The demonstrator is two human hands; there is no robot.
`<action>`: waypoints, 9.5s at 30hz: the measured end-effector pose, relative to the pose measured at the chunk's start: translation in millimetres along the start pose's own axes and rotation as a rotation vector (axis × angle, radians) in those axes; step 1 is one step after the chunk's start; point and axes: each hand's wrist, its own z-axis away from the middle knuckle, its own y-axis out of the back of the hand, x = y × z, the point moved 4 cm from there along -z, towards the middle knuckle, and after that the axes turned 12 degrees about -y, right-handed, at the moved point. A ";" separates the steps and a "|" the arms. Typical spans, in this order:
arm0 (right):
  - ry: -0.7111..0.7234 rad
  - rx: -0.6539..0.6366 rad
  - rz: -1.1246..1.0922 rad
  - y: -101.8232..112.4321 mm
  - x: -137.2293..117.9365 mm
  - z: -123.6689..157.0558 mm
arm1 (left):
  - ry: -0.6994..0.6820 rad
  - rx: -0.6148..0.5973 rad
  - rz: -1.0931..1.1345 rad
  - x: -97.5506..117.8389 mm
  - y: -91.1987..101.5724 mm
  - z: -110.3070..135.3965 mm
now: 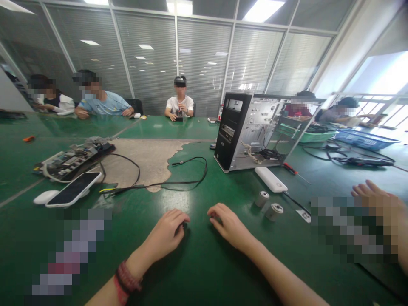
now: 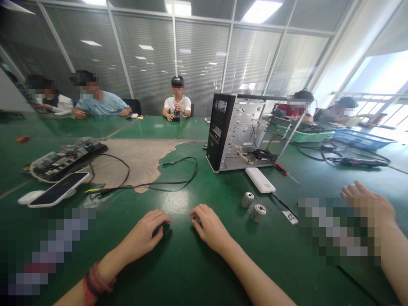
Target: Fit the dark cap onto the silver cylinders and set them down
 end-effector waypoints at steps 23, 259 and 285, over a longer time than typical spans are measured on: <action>-0.518 0.417 0.165 121.2 155.6 14.2 | -0.001 0.004 0.008 1.0 -1.6 1.0; 0.107 -0.189 -0.282 -27.7 -40.5 0.6 | 0.003 -0.102 0.102 -9.3 1.3 1.7; -0.765 -0.006 0.047 139.3 175.5 49.0 | -0.011 -0.133 -0.036 -5.9 -1.0 5.8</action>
